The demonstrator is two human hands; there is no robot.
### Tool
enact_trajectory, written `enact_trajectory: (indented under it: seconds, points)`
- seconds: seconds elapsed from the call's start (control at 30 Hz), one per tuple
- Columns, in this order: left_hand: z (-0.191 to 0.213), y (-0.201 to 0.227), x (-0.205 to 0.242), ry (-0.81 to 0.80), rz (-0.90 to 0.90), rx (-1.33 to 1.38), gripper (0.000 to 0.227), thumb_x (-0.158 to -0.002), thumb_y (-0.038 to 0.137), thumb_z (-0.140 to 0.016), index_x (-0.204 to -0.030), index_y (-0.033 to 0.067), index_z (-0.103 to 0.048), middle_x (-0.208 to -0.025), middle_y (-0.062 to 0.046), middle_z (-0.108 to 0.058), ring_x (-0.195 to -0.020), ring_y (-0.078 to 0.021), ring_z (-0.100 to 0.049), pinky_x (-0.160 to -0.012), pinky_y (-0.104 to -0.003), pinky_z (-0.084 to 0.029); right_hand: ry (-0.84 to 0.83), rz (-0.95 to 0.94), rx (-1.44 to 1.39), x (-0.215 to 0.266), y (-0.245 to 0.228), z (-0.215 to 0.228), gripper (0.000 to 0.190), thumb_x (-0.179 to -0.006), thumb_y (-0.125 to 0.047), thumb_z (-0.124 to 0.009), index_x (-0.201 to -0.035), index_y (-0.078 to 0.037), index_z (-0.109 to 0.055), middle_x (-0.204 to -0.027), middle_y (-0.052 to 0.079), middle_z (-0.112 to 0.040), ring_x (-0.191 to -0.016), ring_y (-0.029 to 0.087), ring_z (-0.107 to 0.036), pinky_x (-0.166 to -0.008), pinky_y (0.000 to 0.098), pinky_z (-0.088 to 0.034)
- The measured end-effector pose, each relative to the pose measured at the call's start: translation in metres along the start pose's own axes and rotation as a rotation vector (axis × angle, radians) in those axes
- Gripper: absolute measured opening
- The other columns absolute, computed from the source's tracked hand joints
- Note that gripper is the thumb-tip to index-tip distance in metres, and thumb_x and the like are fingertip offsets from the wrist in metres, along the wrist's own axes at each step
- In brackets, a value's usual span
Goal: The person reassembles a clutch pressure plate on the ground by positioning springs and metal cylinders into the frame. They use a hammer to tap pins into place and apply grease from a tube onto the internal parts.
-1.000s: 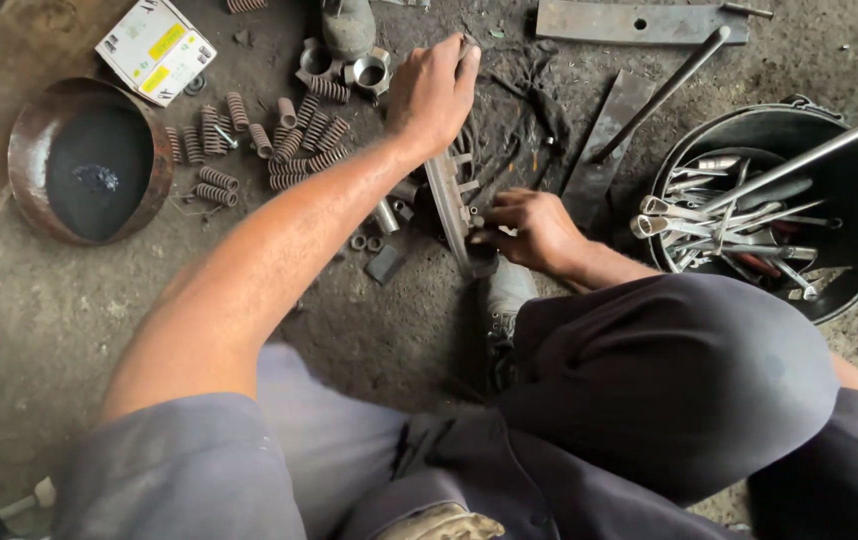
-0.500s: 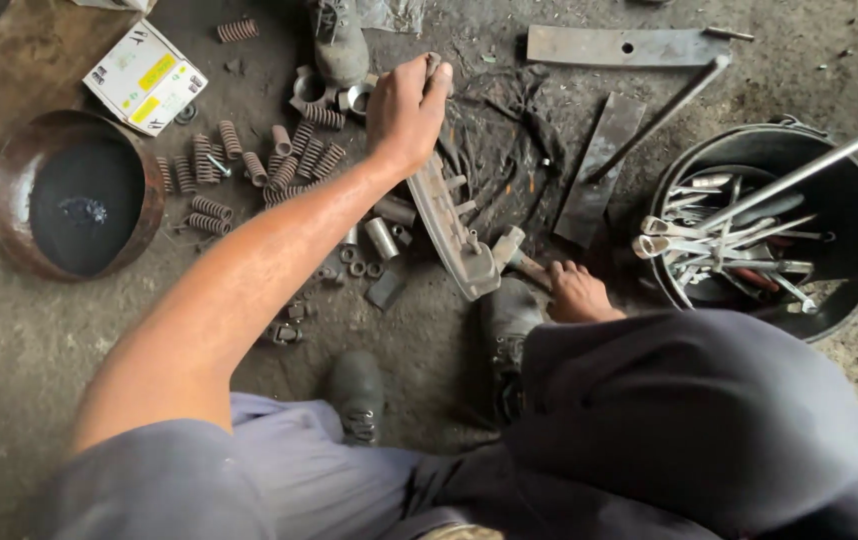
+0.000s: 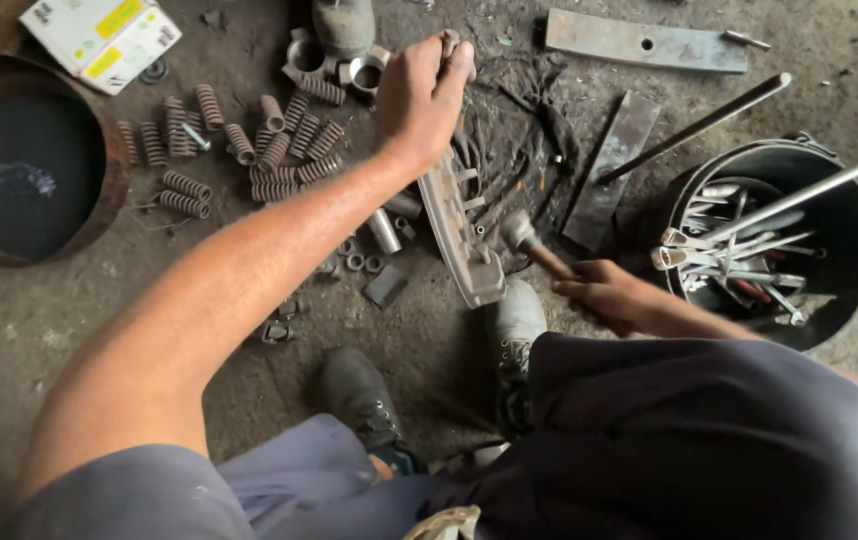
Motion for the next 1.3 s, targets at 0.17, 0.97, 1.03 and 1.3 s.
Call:
enact_trajectory:
  seconds: [0.17,0.97,1.03,1.3]
  points:
    - [-0.005,0.038,0.007,0.114,-0.084,0.048,0.031,-0.104,0.029,-0.056,-0.086,0.0045,-0.062,-0.072,-0.014,-0.067,-0.069,-0.0361,-0.067,-0.06,-0.046,-0.048,0.145,-0.195,0.208,0.12,-0.085,0.025,0.039,-0.098,-0.047,-0.06,-0.103,-0.009,-0.062,-0.06,0.004,-0.049,-0.045,0.018,-0.044,-0.04,0.0376,-0.036]
    - [-0.006,0.043,0.001,-0.142,-0.4,0.17,0.036,-0.109,0.029,-0.052,-0.083,0.004,-0.057,-0.06,-0.013,-0.055,-0.055,-0.0304,-0.061,-0.055,-0.044,-0.04,0.448,0.214,0.347,0.189,-0.102,-0.035,0.028,-0.101,-0.031,-0.053,-0.101,-0.004,-0.058,-0.063,0.008,-0.054,-0.057,0.015,-0.049,-0.053,0.0357,-0.045]
    - [-0.007,0.042,0.005,-0.152,-0.379,0.145,0.036,-0.109,0.029,-0.052,-0.083,0.0048,-0.06,-0.057,-0.013,-0.054,-0.052,-0.0299,-0.06,-0.053,-0.043,-0.041,0.332,-0.042,0.367,0.175,-0.109,-0.034,0.032,-0.104,-0.037,-0.054,-0.102,-0.006,-0.058,-0.063,0.007,-0.056,-0.054,0.017,-0.054,-0.053,0.038,-0.047]
    - [-0.01,0.039,0.002,-0.141,-0.381,0.139,0.035,-0.11,0.029,-0.052,-0.087,0.0034,-0.062,-0.059,-0.011,-0.056,-0.053,-0.0273,-0.06,-0.053,-0.042,-0.04,0.512,0.251,0.369,0.211,-0.114,-0.02,0.028,-0.102,-0.037,-0.052,-0.106,-0.01,-0.056,-0.06,0.007,-0.056,-0.048,0.019,-0.052,-0.045,0.039,-0.045]
Point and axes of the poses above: each hand's wrist, its own x-axis away from the middle knuckle, its own z-axis out of the back of the hand, y = z × x, the point moved 2 cm from there along -x, towards the middle knuckle
